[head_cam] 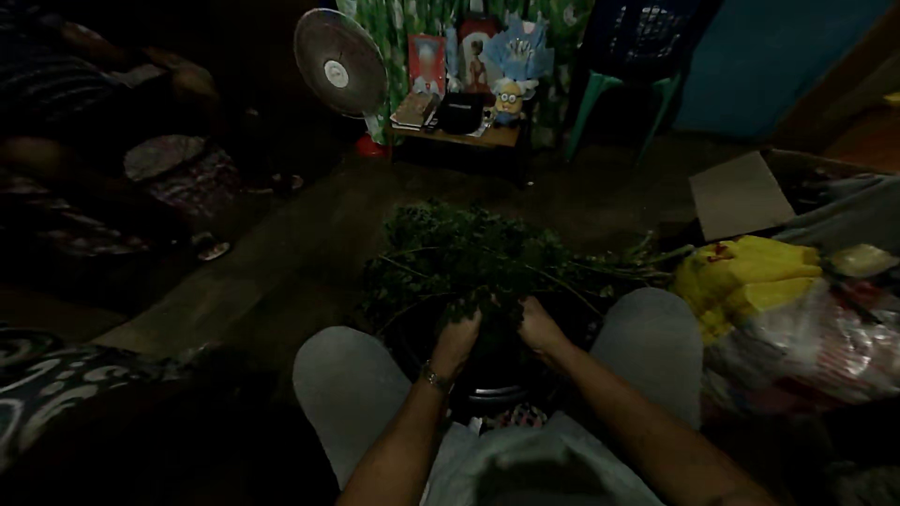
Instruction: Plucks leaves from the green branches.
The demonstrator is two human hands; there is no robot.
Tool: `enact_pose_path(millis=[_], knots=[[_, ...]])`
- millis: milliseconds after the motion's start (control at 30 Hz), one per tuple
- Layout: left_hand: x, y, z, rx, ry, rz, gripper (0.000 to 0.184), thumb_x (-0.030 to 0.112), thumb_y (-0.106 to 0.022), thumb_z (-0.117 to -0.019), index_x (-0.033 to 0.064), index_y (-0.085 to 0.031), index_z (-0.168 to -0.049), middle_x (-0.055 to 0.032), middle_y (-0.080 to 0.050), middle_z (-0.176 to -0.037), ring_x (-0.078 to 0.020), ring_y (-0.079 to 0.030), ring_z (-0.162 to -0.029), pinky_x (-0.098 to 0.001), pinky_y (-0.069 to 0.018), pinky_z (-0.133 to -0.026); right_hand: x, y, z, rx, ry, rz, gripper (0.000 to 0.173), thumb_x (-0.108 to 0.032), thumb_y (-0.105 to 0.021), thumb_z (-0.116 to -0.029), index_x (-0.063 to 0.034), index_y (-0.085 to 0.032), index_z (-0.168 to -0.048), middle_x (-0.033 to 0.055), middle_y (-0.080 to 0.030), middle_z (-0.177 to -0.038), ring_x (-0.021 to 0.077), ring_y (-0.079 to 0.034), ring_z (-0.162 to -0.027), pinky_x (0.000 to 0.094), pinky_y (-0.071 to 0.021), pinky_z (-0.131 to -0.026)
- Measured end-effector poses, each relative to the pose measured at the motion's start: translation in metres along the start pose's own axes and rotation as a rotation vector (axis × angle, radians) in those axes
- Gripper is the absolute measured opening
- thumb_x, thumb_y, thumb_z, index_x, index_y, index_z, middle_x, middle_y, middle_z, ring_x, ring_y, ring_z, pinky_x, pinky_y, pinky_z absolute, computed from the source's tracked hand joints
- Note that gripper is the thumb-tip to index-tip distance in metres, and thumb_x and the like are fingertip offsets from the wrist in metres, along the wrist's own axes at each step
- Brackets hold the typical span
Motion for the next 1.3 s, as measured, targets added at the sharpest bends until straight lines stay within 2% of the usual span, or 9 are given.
enact_pose_path(millis=[100, 233, 367, 467, 533, 733, 900, 1100, 1300], knots=[[-0.002, -0.001, -0.005, 0.156, 0.021, 0.414, 0.021, 0.004, -0.060, -0.1006, -0.0069, -0.062, -0.118, -0.0096, -0.067, -0.108, -0.0064, -0.063, -0.100, -0.0222, -0.0524, -0.090, -0.001, 0.000, 0.006, -0.045, -0.080, 0.177, 0.040, -0.009, -0.043, -0.1094, 0.0087, -0.044, -0.146, 0.0237, -0.051, -0.146, 0.0239, -0.051, -0.133, 0.0350, -0.0395, -0.112], [0.011, 0.007, -0.002, 0.162, 0.047, 0.258, 0.029, 0.004, -0.062, -0.0994, -0.0104, -0.059, -0.125, -0.0164, -0.065, -0.118, -0.0087, -0.060, -0.107, -0.0232, -0.0486, -0.096, 0.004, 0.001, 0.005, -0.058, 0.007, 0.023, 0.029, -0.002, -0.051, -0.1042, 0.0078, -0.054, -0.131, 0.0130, -0.062, -0.115, 0.0084, -0.061, -0.100, 0.0232, -0.0517, -0.089], [0.006, 0.011, -0.009, 0.249, 0.015, 0.322, 0.020, 0.009, -0.063, -0.1005, -0.0061, -0.065, -0.114, -0.0077, -0.068, -0.103, -0.0032, -0.062, -0.094, -0.0220, -0.0516, -0.087, -0.003, 0.008, -0.004, -0.064, -0.057, 0.114, 0.039, -0.016, -0.050, -0.1082, 0.0047, -0.053, -0.141, 0.0202, -0.059, -0.136, 0.0218, -0.059, -0.121, 0.0376, -0.0473, -0.104], [0.002, 0.014, -0.010, 0.280, -0.038, 0.417, 0.018, 0.005, -0.062, -0.1001, -0.0067, -0.064, -0.114, -0.0038, -0.069, -0.100, 0.0018, -0.063, -0.091, -0.0179, -0.0527, -0.086, 0.000, 0.012, -0.015, -0.018, 0.005, -0.102, 0.036, -0.020, -0.035, -0.1127, 0.0037, -0.059, -0.127, 0.0057, -0.063, -0.104, 0.0072, -0.060, -0.085, 0.0233, -0.0512, -0.076], [-0.004, 0.014, -0.011, 0.269, -0.049, 0.479, 0.015, 0.005, -0.063, -0.0993, -0.0048, -0.065, -0.111, -0.0024, -0.070, -0.097, 0.0001, -0.066, -0.088, -0.0197, -0.0552, -0.083, 0.001, 0.016, -0.019, 0.008, -0.008, -0.226, 0.042, -0.026, -0.030, -0.1141, 0.0033, -0.058, -0.127, 0.0036, -0.064, -0.098, 0.0063, -0.061, -0.080, 0.0228, -0.0515, -0.075], [-0.007, 0.017, -0.011, 0.250, 0.048, 0.515, 0.023, 0.010, -0.061, -0.1020, -0.0049, -0.063, -0.119, -0.0065, -0.068, -0.106, -0.0036, -0.063, -0.093, -0.0229, -0.0534, -0.085, -0.006, 0.035, -0.024, 0.130, 0.078, -0.162, 0.051, -0.031, -0.025, -0.1142, 0.0012, -0.052, -0.142, 0.0118, -0.063, -0.117, 0.0125, -0.061, -0.095, 0.0288, -0.0517, -0.082], [-0.022, 0.018, -0.023, 0.293, 0.151, 0.627, 0.022, 0.015, -0.060, -0.1034, -0.0033, -0.063, -0.115, -0.0045, -0.066, -0.097, -0.0050, -0.061, -0.083, -0.0224, -0.0524, -0.076, -0.002, 0.028, -0.027, -0.063, 0.131, 0.014, 0.055, -0.034, -0.024, -0.1142, 0.0030, -0.066, -0.117, 0.0052, -0.065, -0.102, 0.0066, -0.060, -0.087, 0.0230, -0.0504, -0.080], [-0.027, 0.016, -0.029, 0.267, 0.069, 0.631, 0.013, 0.008, -0.063, -0.1003, -0.0036, -0.069, -0.101, -0.0021, -0.068, -0.079, -0.0056, -0.062, -0.066, -0.0217, -0.0542, -0.064, 0.003, 0.011, -0.021, -0.396, 0.164, 0.417, 0.036, -0.021, -0.045, -0.1098, -0.0002, -0.062, -0.135, 0.0162, -0.059, -0.137, 0.0179, -0.059, -0.122, 0.0336, -0.0481, -0.103], [-0.024, 0.020, -0.027, 0.297, 0.087, 0.563, 0.011, 0.008, -0.068, -0.0978, -0.0028, -0.069, -0.100, -0.0029, -0.069, -0.083, -0.0055, -0.064, -0.072, -0.0217, -0.0552, -0.070, 0.010, -0.003, -0.016, -0.421, 0.191, 0.527, 0.021, -0.011, -0.056, -0.1038, 0.0059, -0.067, -0.110, 0.0128, -0.066, -0.103, 0.0104, -0.061, -0.089, 0.0270, -0.0513, -0.084]])
Point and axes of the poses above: each hand's wrist, its own z-axis away from the middle knuckle, its own y-axis out of the back of the hand, x = y × z, the point moved 5 cm from there along -z, towards the middle knuckle
